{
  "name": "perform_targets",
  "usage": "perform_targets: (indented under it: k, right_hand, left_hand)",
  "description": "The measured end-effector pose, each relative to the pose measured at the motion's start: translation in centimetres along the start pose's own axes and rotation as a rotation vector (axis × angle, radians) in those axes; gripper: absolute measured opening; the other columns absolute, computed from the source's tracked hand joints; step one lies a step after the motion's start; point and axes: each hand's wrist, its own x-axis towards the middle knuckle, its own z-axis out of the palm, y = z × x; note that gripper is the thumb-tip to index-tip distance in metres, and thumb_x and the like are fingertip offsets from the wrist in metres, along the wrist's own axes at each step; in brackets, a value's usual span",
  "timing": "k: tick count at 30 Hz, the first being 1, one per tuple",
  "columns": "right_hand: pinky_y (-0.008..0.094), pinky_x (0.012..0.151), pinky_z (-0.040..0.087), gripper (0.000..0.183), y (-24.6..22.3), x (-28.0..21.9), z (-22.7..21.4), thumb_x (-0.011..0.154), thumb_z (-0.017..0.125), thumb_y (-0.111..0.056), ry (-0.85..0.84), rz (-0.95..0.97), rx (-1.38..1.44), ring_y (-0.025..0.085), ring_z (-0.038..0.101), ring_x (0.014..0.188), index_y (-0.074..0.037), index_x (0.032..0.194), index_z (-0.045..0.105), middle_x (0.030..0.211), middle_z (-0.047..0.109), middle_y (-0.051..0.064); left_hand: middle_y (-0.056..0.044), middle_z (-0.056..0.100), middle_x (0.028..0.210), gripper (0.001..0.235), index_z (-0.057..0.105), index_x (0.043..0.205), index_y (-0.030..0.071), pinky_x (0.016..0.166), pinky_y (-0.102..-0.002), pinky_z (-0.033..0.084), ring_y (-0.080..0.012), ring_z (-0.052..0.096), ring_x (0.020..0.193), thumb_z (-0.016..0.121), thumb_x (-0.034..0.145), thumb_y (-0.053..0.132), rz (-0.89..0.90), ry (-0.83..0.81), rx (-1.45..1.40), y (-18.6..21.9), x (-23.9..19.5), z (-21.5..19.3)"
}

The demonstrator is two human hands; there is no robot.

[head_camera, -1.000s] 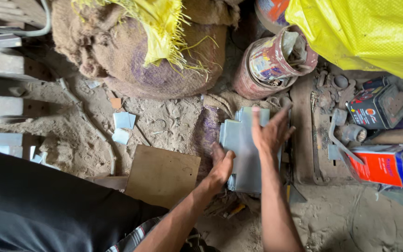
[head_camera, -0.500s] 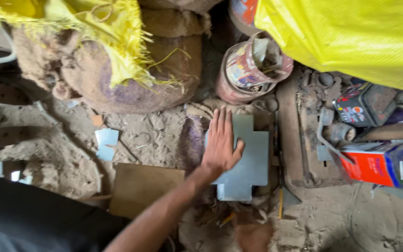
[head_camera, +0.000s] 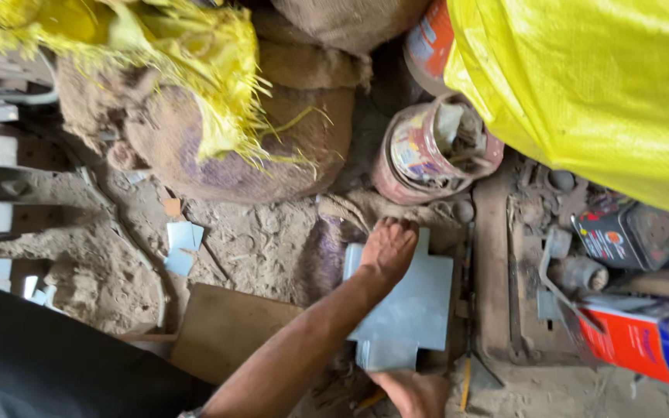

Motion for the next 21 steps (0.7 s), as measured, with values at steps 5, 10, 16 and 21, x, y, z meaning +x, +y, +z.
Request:
perform_targets:
  k: [5, 10, 16, 21]
  right_hand:
    - [0.043, 0.102, 0.038, 0.06, -5.6, -1.5, -0.2, 0.101, 0.037, -0.049, -0.089, -0.221, -0.269, 0.023, 0.052, 0.119, -0.009, 0.143, 0.055, 0.132, 0.058, 0.008]
    - [0.039, 0.096, 0.042, 0.055, 1.4, -5.3, 6.1, 0.103, 0.038, -0.041, -0.372, -0.473, -0.794, 0.021, 0.055, 0.11, -0.006, 0.141, 0.056, 0.123, 0.061, 0.008]
    - [0.034, 0.088, 0.046, 0.048, 15.8, -10.3, 10.1, 0.105, 0.04, -0.031, -1.098, -0.688, -1.236, 0.017, 0.058, 0.1, -0.001, 0.139, 0.058, 0.113, 0.065, 0.009]
    - [0.03, 0.082, 0.05, 0.043, 27.1, -19.0, 13.0, 0.108, 0.042, -0.023, -1.832, -0.52, -1.513, 0.014, 0.061, 0.091, 0.002, 0.138, 0.059, 0.104, 0.068, 0.009]
  left_hand:
    - [-0.008, 0.07, 0.116, 0.027, 0.068, 0.119, 0.011, 0.1, -0.042, 0.046, -0.0247, 0.063, 0.114, 0.057, 0.095, 0.016, -0.004, -0.161, 0.01, -0.3, 2.3, 1.0]
    - [-0.015, 0.064, 0.132, 0.041, 0.067, 0.128, 0.005, 0.093, -0.047, 0.05, -0.0296, 0.062, 0.116, 0.06, 0.093, 0.025, -0.08, 0.081, -0.112, 0.7, -4.0, -5.5]
    - [-0.021, 0.064, 0.142, 0.041, 0.058, 0.144, -0.004, 0.112, -0.042, 0.056, -0.029, 0.066, 0.129, 0.055, 0.112, 0.022, 0.119, -0.027, -1.594, -16.2, -32.4, -24.4]
    - [0.003, 0.051, 0.073, 0.024, 0.064, 0.093, 0.006, 0.059, -0.028, 0.04, -0.0089, 0.047, 0.064, 0.058, 0.1, 0.028, -0.922, 1.64, -1.035, -26.2, -59.3, -26.2]
